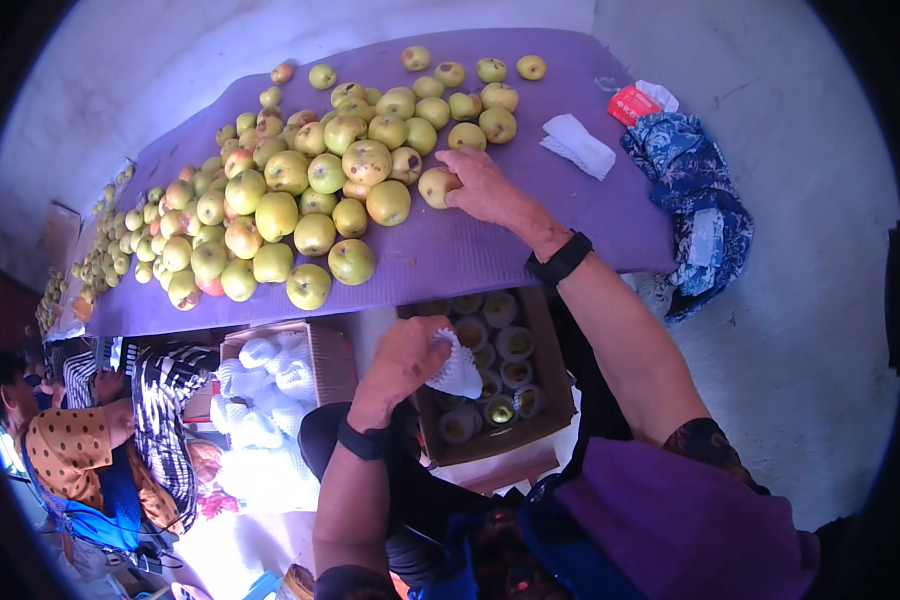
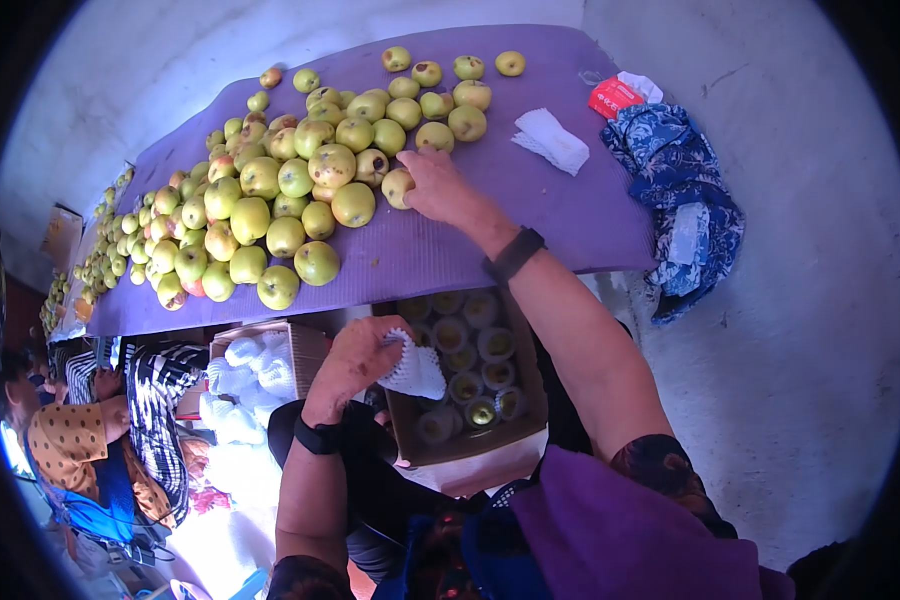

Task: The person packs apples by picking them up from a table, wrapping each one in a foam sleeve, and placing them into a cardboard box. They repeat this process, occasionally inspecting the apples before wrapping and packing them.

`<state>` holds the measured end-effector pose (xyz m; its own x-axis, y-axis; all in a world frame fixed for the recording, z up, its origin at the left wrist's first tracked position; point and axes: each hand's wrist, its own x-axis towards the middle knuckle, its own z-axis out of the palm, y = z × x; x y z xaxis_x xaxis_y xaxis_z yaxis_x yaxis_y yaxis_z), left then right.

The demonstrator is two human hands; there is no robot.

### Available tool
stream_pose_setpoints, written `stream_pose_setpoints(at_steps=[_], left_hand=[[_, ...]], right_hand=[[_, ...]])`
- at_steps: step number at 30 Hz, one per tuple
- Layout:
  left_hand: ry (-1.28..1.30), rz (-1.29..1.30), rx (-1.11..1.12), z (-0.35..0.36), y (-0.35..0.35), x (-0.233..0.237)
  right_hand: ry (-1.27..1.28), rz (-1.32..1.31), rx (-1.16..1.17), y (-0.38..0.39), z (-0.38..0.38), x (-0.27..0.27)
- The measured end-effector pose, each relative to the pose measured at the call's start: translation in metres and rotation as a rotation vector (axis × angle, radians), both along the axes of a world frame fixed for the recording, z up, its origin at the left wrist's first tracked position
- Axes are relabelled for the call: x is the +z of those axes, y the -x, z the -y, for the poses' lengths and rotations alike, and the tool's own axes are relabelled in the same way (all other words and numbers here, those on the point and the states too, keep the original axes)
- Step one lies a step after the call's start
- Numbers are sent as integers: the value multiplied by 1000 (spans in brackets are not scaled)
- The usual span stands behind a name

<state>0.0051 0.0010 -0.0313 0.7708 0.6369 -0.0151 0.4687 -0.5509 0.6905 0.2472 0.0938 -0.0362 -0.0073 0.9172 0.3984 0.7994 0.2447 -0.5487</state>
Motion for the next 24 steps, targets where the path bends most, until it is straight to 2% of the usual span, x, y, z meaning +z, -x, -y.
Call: stream_pose_setpoints(at_steps=[2, 6, 8, 9, 11, 15, 17, 21, 23, 24], left_hand=[[2, 3, 42, -1, 0, -2], [-4, 6, 88, -3, 5, -3], [-31, -7, 100, -4, 5, -3], [6, 9, 107, -4, 5, -2], [42, 27, 115, -5, 5, -3], [34, 76, 100, -4, 8, -5], [16, 76, 96, -3, 7, -3], [190, 197, 73, 0, 6, 6], [246, 252, 68, 0, 6, 9], [289, 287, 71, 0, 6, 11]], right_hand=[[167, 10, 4, -2, 4, 9], [116, -74, 47, 1, 20, 19], [353, -269, 93, 5, 29, 32], [352, -268, 93, 4, 28, 28], [142, -189, 133, 4, 26, 15], [90, -96, 89, 10, 29, 13], [206, 67, 83, 9, 30, 16], [165, -36, 238, 5, 31, 16], [372, -32, 266, 7, 37, 27], [376, -29, 268, 6, 36, 23]])
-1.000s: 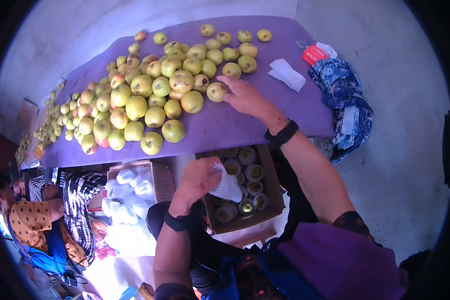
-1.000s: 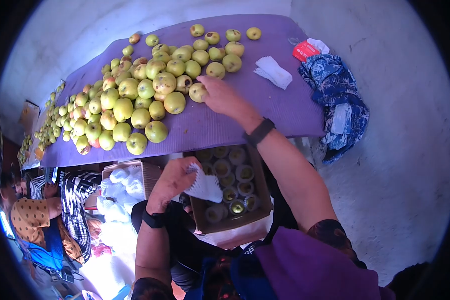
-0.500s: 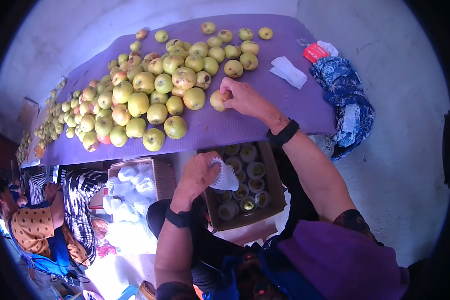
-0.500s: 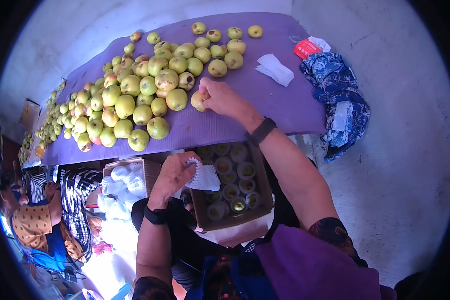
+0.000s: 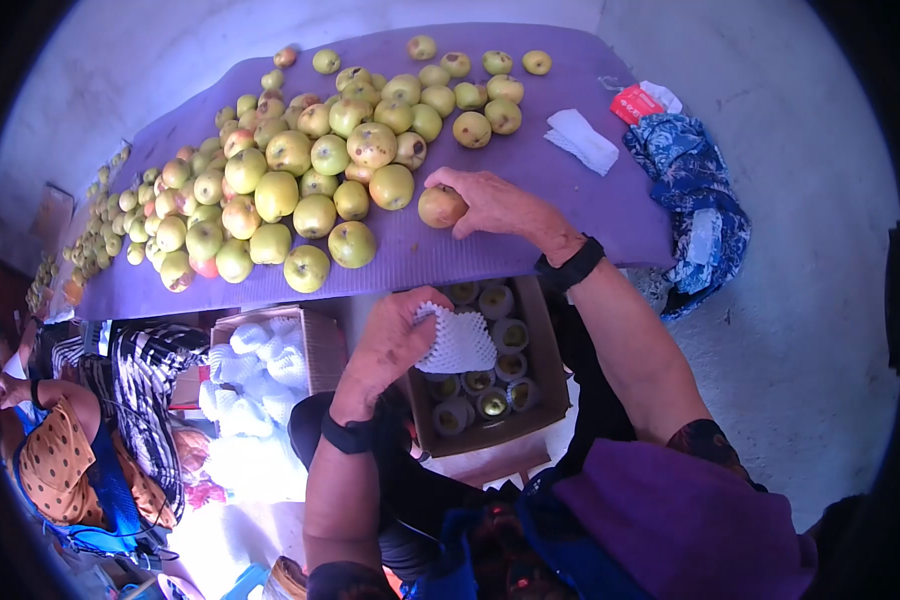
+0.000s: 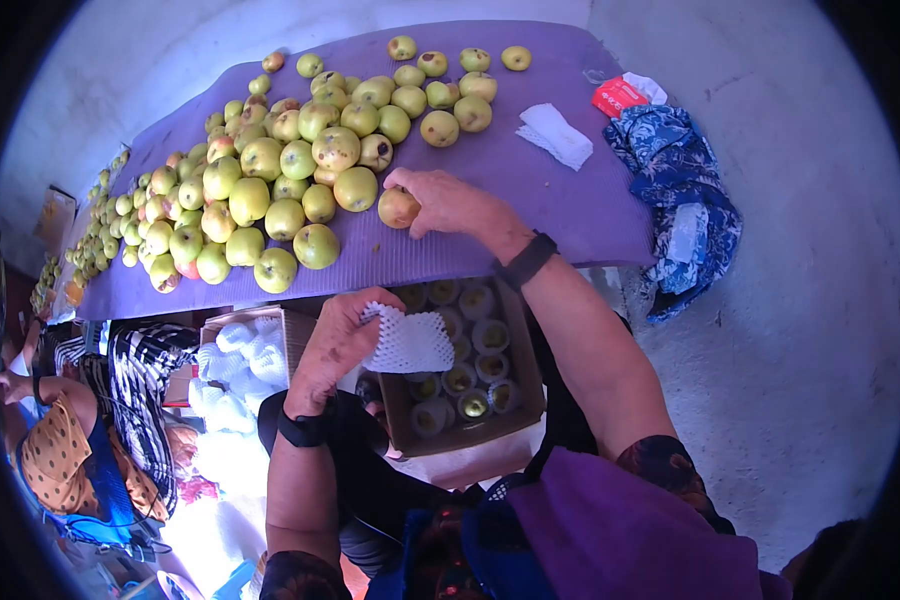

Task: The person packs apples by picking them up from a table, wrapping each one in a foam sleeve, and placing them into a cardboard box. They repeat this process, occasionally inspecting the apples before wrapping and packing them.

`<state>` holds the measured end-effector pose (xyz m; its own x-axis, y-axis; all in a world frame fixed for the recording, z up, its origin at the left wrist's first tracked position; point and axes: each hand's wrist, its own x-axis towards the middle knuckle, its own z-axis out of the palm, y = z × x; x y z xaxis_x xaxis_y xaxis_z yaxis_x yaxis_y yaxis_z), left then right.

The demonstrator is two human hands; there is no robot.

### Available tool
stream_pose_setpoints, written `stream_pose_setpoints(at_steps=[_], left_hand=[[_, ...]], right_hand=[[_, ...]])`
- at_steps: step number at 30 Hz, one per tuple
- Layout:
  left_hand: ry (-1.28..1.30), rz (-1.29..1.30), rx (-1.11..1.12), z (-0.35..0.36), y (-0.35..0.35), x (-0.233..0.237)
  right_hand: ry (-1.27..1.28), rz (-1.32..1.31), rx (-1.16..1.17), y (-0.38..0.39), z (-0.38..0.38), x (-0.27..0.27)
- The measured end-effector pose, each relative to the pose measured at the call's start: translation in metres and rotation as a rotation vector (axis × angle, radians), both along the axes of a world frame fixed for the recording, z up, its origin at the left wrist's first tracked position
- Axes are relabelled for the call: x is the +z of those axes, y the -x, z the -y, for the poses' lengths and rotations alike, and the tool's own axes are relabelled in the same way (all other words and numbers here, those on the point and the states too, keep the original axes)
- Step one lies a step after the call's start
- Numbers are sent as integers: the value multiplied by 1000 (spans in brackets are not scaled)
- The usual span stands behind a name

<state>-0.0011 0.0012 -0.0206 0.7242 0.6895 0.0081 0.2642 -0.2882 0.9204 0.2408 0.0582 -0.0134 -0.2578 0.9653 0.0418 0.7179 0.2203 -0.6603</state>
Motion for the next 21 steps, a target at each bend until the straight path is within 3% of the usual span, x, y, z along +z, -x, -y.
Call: stream_pose_setpoints(at_steps=[2, 8, 11, 13, 15, 17, 21], left_hand=[[45, 39, 3, -1, 1, 0], [68, 73, 162, -3, 0, 0], [10, 159, 324, -5, -1, -3], [-168, 311, 468, -8, -1, -5], [-149, 314, 517, -8, -1, -2], [-131, 317, 569, -10, -1, -2], [-272, 315, 749, -23, -1, -13]], right_hand=[[-169, 9, 74, -3, -2, -10], [-121, 143, 37, 6, 5, 0], [-202, 147, 19, 7, 3, -6], [-239, 138, 24, 6, 1, -10], [-277, 128, 30, 7, 2, -9], [-143, 115, -73, 9, 6, -1], [-185, 52, -109, 6, 16, 11]])
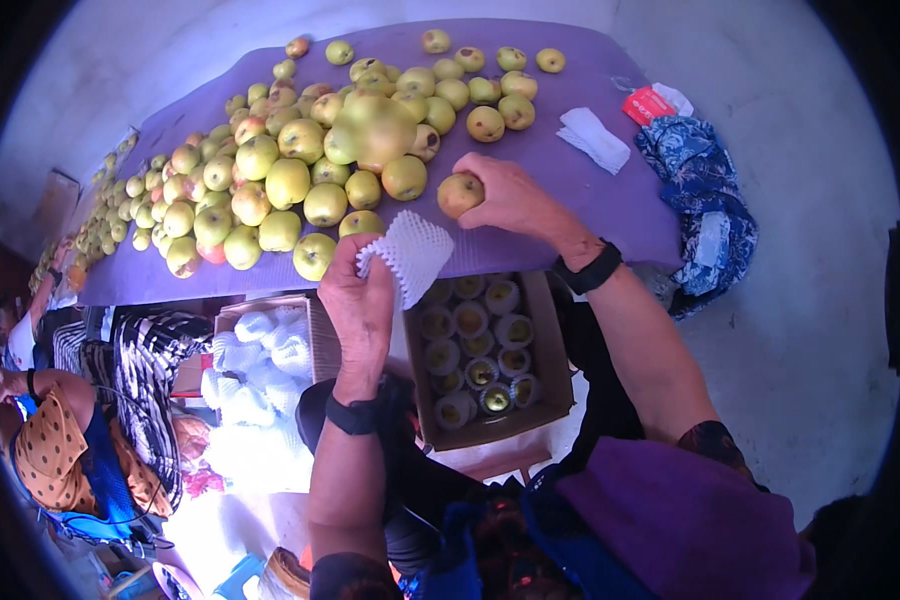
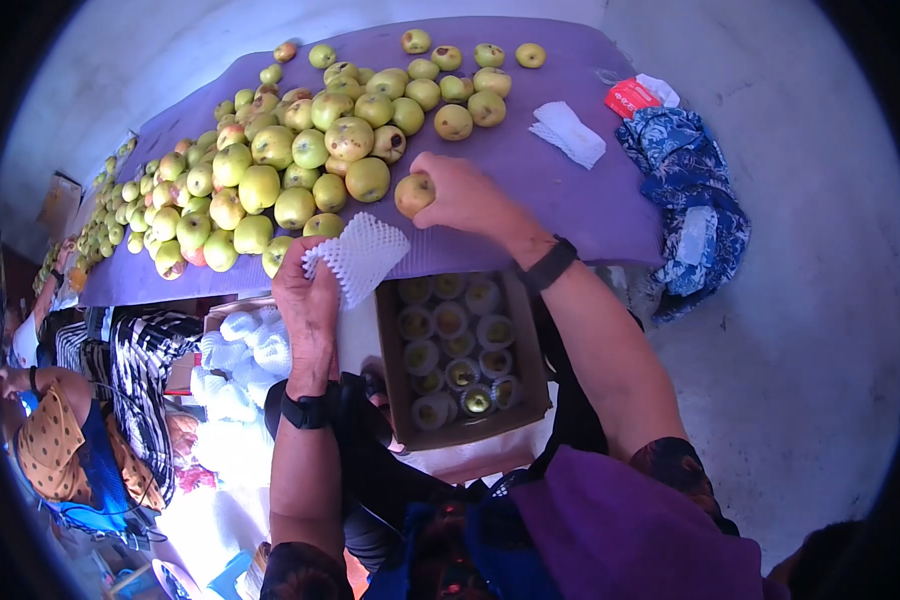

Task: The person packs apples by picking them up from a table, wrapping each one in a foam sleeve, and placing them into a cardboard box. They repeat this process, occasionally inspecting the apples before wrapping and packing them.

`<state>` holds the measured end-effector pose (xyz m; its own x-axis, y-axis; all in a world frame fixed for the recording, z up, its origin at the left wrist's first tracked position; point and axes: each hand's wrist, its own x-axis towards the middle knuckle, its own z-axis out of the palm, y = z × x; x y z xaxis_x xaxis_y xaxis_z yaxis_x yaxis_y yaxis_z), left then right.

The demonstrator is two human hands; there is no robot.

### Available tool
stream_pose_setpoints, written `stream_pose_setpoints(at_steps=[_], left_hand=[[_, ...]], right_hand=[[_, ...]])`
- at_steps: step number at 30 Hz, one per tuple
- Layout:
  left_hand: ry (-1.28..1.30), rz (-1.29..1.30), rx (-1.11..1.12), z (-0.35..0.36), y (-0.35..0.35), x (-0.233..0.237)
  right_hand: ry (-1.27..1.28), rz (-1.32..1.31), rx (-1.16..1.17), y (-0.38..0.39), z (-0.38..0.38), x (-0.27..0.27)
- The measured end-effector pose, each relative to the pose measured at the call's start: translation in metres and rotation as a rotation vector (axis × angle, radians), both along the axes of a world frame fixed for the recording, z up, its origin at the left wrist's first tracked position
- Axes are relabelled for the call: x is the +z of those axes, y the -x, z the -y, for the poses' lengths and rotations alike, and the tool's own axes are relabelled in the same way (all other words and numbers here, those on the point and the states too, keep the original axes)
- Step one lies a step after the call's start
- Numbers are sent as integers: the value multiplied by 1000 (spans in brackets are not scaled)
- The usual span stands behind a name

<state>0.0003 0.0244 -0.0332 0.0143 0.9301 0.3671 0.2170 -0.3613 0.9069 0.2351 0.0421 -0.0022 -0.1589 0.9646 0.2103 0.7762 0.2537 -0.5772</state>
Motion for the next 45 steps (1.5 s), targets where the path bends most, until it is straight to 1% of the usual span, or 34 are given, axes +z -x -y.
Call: stream_pose_setpoints(at_steps=[1, 2, 3, 5, 6, 8, 9, 10, 11, 12, 14, 15, 16, 18, 20, 22, 24, 25, 27, 28, 30, 31, 32, 33, 34, 35, 36, 37, 38, 39, 40, 42, 45], left_hand=[[-7, -10, 58, -3, 0, -2], [-10, -9, 64, -5, 1, -4], [-34, -15, 89, -6, 0, -5], [-57, -16, 117, -6, -4, -4], [-44, -45, 137, -4, -7, 1], [-28, -74, 160, 0, -13, 6], [-34, -63, 143, 1, -17, 7], [-40, -53, 125, 1, -19, 7], [-9, 111, 31, -4, -20, -4], [-7, 106, 27, -5, -20, -6], [15, -61, -37, -7, -21, -9], [-57, -11, -48, -8, -24, -8], [-57, -12, -51, -8, -27, -7], [-65, 129, -121, -10, -30, -6], [-37, 79, -170, -13, -29, -8], [-9, 28, -222, -9, -30, 2], [369, 104, -231, 0, -31, 14], [369, 103, -234, -1, -29, 12], [259, -90, -215, -5, -24, 6], [259, -89, -215, -3, -24, 6], [225, -132, -284, 2, -23, 10], [227, -132, -284, 4, -23, 11], [263, -148, -339, 6, -23, 13], [298, -164, -393, 7, -23, 14], [299, -165, -394, 7, -23, 15], [337, -88, -369, 7, -22, 16], [378, -11, -343, 7, -20, 16], [383, -13, -341, 6, -18, 16], [385, 57, -356, 5, -17, 16], [385, 128, -373, 5, -16, 16], [386, 129, -372, 6, -16, 17], [378, 223, -362, 9, -19, 20], [384, 219, -365, 9, -19, 17]], right_hand=[[40, -166, -12, 0, 5, 6], [81, -331, -25, 0, 10, 12], [79, -328, -20, -1, 14, 16], [197, -752, 156, -1, 21, 25], [199, -748, 159, 3, 30, 35], [289, -883, 320, 17, 51, 52], [292, -883, 321, 25, 55, 49], [174, -769, 403, 35, 58, 45], [55, -655, 479, 41, 61, 42], [54, -660, 474, 45, 66, 41], [138, -484, 433, 48, 73, 44], [119, -474, 400, 46, 70, 38], [118, -476, 397, 42, 66, 33], [307, -652, 375, 31, 58, 28], [292, -650, 382, 26, 57, 27], [393, -735, 351, 22, 56, 22], [403, -762, 320, 18, 58, 23], [414, -784, 295, 16, 59, 23], [401, -782, 276, 14, 57, 19], [389, -780, 257, 13, 56, 16], [375, -803, 237, 12, 54, 10], [359, -825, 219, 12, 54, 9], [359, -825, 219, 13, 55, 10], [311, -766, 174, 14, 56, 13], [263, -706, 131, 16, 57, 14], [264, -708, 130, 17, 58, 13], [129, -588, 112, 19, 58, 11], [-2, -466, 95, 21, 59, 9], [3, -469, 96, 23, 60, 9], [-44, -357, 95, 24, 61, 9], [-92, -243, 93, 24, 61, 9], [-111, -219, 83, 26, 62, 9], [-119, -167, 56, 29, 64, 10]])
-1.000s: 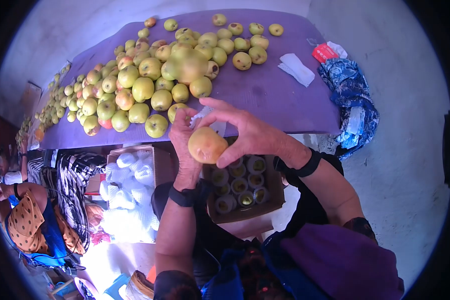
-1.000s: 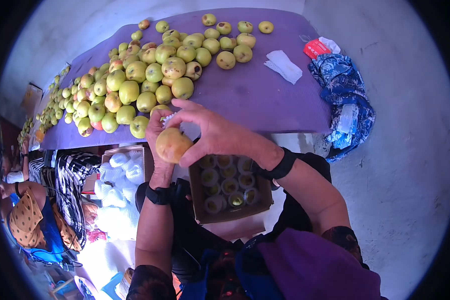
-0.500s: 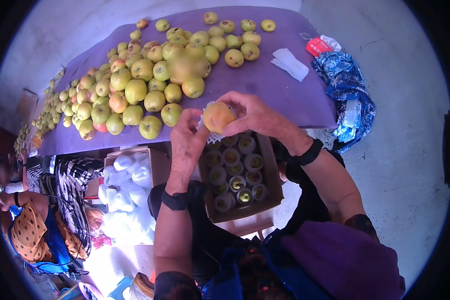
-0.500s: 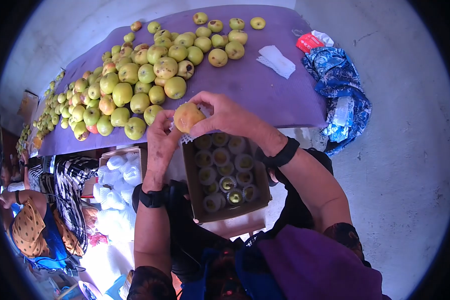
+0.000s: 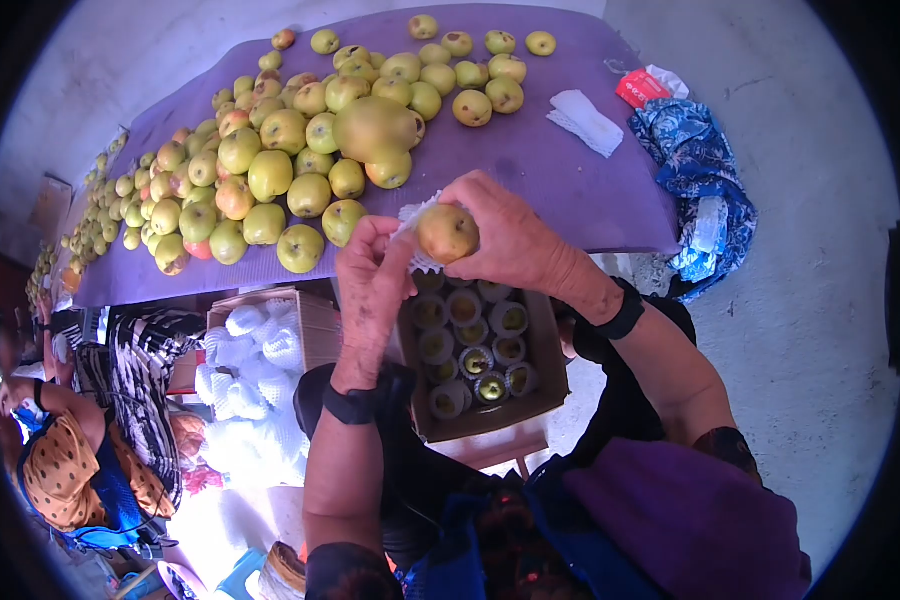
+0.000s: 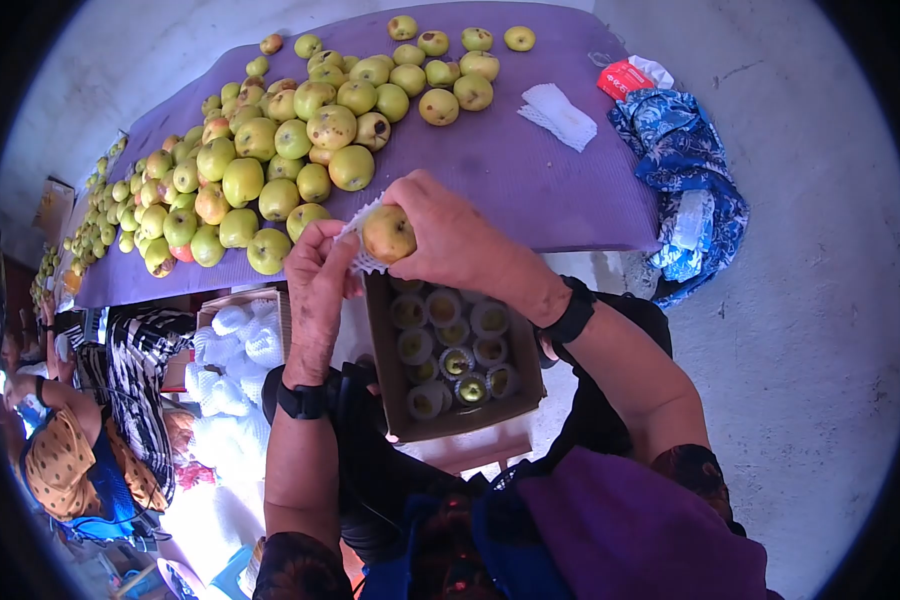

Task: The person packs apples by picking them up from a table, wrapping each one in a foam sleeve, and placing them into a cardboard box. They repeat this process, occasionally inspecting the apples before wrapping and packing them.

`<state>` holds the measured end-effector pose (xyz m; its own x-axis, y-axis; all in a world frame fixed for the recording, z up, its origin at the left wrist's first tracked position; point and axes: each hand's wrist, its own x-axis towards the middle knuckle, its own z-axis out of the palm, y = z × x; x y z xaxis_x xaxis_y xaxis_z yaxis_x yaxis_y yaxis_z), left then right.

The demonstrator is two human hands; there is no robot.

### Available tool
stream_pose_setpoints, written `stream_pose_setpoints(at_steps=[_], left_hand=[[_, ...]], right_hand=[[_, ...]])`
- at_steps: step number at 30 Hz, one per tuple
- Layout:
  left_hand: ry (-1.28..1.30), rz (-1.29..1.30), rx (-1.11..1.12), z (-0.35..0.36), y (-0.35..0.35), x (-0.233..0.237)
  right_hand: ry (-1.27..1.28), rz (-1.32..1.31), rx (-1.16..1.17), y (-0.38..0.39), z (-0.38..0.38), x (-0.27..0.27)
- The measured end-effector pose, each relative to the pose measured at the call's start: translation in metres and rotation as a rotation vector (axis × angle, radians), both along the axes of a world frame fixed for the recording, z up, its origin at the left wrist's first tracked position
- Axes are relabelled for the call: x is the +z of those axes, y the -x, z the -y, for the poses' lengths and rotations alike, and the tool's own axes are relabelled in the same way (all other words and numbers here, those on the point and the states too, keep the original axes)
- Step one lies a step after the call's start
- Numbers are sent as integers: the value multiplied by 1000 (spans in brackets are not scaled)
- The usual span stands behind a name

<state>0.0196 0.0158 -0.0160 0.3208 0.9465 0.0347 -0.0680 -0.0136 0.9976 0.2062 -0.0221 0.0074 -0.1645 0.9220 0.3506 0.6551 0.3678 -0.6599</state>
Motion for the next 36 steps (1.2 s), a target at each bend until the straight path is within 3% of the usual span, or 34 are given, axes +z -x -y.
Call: stream_pose_setpoints(at_steps=[7, 9, 13, 15, 19, 21, 26, 28, 31, 36], left_hand=[[-64, -85, -47, 8, -4, 2], [-248, -127, 79, 3, -2, -2], [-171, -87, 96, 3, 0, 9], [-29, -85, -26, 6, -1, 12], [-115, -147, -46, 4, -2, 0], [-25, -89, -119, 4, -1, 3], [-20, 89, -20, 5, 0, 7], [-33, 187, 2, 5, 1, 8], [-67, 211, 11, 5, 2, 7], [-84, 265, -12, 3, 1, 1]], right_hand=[[-22, 29, -38, 0, 2, 4], [-77, 43, -32, -1, -1, 2], [-117, 63, 16, 1, 1, 7], [-111, 78, 61, 4, 4, 8], [-127, 96, 121, 10, 5, 3], [-179, 84, 122, 10, 3, -1], [-267, -18, 85, 8, 0, 12], [-31, -228, 55, 3, 0, 13], [123, -351, 102, -1, -3, 12], [181, -489, 142, -3, -6, 6]])
